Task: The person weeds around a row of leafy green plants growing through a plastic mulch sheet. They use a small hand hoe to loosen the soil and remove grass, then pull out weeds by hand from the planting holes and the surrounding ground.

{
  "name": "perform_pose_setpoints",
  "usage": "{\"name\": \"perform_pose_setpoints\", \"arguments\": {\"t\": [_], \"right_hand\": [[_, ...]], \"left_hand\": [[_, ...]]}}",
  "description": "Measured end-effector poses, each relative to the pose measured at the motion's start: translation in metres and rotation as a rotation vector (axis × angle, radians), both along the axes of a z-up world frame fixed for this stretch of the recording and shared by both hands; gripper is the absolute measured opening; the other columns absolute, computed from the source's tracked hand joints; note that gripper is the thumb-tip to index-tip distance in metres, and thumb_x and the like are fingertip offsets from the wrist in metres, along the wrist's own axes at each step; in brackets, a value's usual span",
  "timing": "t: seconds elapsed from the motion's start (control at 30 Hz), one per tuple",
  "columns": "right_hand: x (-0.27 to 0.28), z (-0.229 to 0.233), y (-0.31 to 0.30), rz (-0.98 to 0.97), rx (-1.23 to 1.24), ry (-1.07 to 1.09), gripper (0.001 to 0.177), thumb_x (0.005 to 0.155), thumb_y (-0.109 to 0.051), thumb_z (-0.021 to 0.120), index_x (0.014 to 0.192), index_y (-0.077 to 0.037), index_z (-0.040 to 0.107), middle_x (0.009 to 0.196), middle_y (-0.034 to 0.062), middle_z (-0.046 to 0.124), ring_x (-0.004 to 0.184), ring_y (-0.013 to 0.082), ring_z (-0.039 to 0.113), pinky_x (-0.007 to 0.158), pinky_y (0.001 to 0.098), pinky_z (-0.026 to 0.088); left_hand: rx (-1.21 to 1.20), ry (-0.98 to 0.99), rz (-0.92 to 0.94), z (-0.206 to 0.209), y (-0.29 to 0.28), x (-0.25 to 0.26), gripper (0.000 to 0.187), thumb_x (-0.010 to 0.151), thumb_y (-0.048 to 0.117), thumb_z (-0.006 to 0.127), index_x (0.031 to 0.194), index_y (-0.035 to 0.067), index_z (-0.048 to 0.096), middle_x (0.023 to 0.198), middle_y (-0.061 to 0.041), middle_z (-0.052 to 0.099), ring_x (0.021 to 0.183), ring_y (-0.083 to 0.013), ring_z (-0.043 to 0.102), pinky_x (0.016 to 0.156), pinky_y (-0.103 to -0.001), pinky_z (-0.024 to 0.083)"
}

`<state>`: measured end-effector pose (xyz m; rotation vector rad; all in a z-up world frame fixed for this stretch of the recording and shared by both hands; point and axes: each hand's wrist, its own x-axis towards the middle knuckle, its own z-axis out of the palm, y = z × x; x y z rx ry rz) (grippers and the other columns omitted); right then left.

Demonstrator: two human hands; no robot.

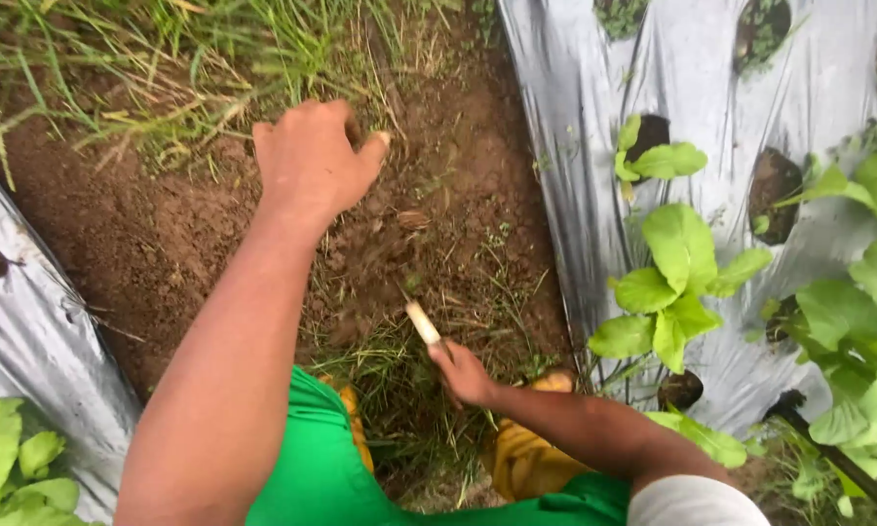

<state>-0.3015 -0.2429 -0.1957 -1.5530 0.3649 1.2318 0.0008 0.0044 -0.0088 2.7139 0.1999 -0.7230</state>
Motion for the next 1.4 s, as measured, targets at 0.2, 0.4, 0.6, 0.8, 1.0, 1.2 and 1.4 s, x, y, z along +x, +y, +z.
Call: {"name": "perform_pose_setpoints", "arguments": {"t": [0.2, 0.4, 0.6, 0.8, 1.0, 1.2, 1.4], "right_hand": [[0.109, 0.016, 0.03, -0.326, -0.324, -0.356, 0.021, 0.11, -0.011, 0.033, 0.11, -0.006, 0.053, 0.082, 0.0041, 0.064, 0.058, 0.0125, 0.062, 0.041, 0.0247, 0.056], [0.252, 0.024, 0.07, -0.787, -0.361, -0.21, 0.028, 0.114, -0.027, 0.037, 0.108, -0.008, 0.056, 0.062, 0.0001, 0.055, 0.039, 0.0084, 0.045, 0.03, 0.0229, 0.041], [0.093, -0.083, 0.071, -0.405, -0.115, -0.37, 0.04, 0.111, -0.04, 0.039, 0.09, -0.009, 0.051, 0.045, 0.0071, 0.053, 0.032, 0.0206, 0.056, 0.027, 0.0328, 0.043], [0.12, -0.036, 0.059, -0.319, -0.338, -0.516, 0.031, 0.106, -0.035, 0.049, 0.097, -0.006, 0.054, 0.07, 0.0118, 0.052, 0.061, 0.0259, 0.059, 0.062, 0.0427, 0.049], [0.204, -0.093, 0.07, -0.667, -0.162, -0.268, 0.037, 0.109, -0.044, 0.039, 0.091, -0.012, 0.045, 0.049, 0.0089, 0.044, 0.032, 0.0217, 0.046, 0.023, 0.0349, 0.036], [0.115, -0.053, 0.017, -0.132, -0.091, -0.254, 0.046, 0.112, -0.034, 0.032, 0.076, -0.01, 0.048, 0.036, 0.0067, 0.045, 0.024, 0.0167, 0.044, 0.024, 0.0302, 0.035], [0.067, -0.043, -0.039, 0.171, -0.252, -0.491, 0.033, 0.105, -0.036, 0.056, 0.087, -0.008, 0.055, 0.062, 0.0118, 0.056, 0.059, 0.0264, 0.059, 0.057, 0.0375, 0.048]], "left_hand": [[-0.029, -0.033, 0.014, 0.0, -0.007, 0.004, 0.043, 0.104, 0.053, 0.068, 0.115, 0.012, 0.071, 0.099, -0.005, 0.073, 0.098, -0.0247, 0.069, 0.11, -0.059, 0.042], [-0.029, -0.08, -0.017, -0.003, -0.021, -0.004, 0.043, 0.103, 0.051, 0.071, 0.114, 0.009, 0.071, 0.095, -0.006, 0.073, 0.093, -0.0261, 0.07, 0.107, -0.06, 0.045], [-0.171, 0.024, -0.036, 0.061, 0.0, -0.02, 0.036, 0.105, 0.04, 0.062, 0.115, 0.008, 0.074, 0.105, -0.019, 0.075, 0.115, -0.0379, 0.069, 0.109, -0.072, 0.037], [-0.207, -0.069, -0.196, -0.021, 0.057, -0.036, 0.037, 0.107, 0.033, 0.058, 0.115, 0.001, 0.074, 0.112, -0.024, 0.073, 0.118, -0.0401, 0.068, 0.109, -0.058, 0.047], [-0.367, -0.505, -0.162, -0.235, 0.074, -0.11, 0.025, 0.097, 0.017, 0.077, 0.112, -0.003, 0.074, 0.112, -0.024, 0.069, 0.115, -0.0434, 0.067, 0.1, -0.053, 0.053], [-0.284, -0.253, -0.295, -0.185, 0.024, -0.089, 0.053, 0.103, 0.038, 0.062, 0.144, 0.005, 0.056, 0.149, -0.018, 0.053, 0.15, -0.0351, 0.039, 0.124, -0.057, 0.029], [-0.691, 0.088, -0.21, -0.225, 0.013, -0.121, 0.05, 0.11, 0.037, 0.052, 0.138, -0.004, 0.059, 0.136, -0.025, 0.064, 0.134, -0.0407, 0.058, 0.117, -0.056, 0.044]]}}
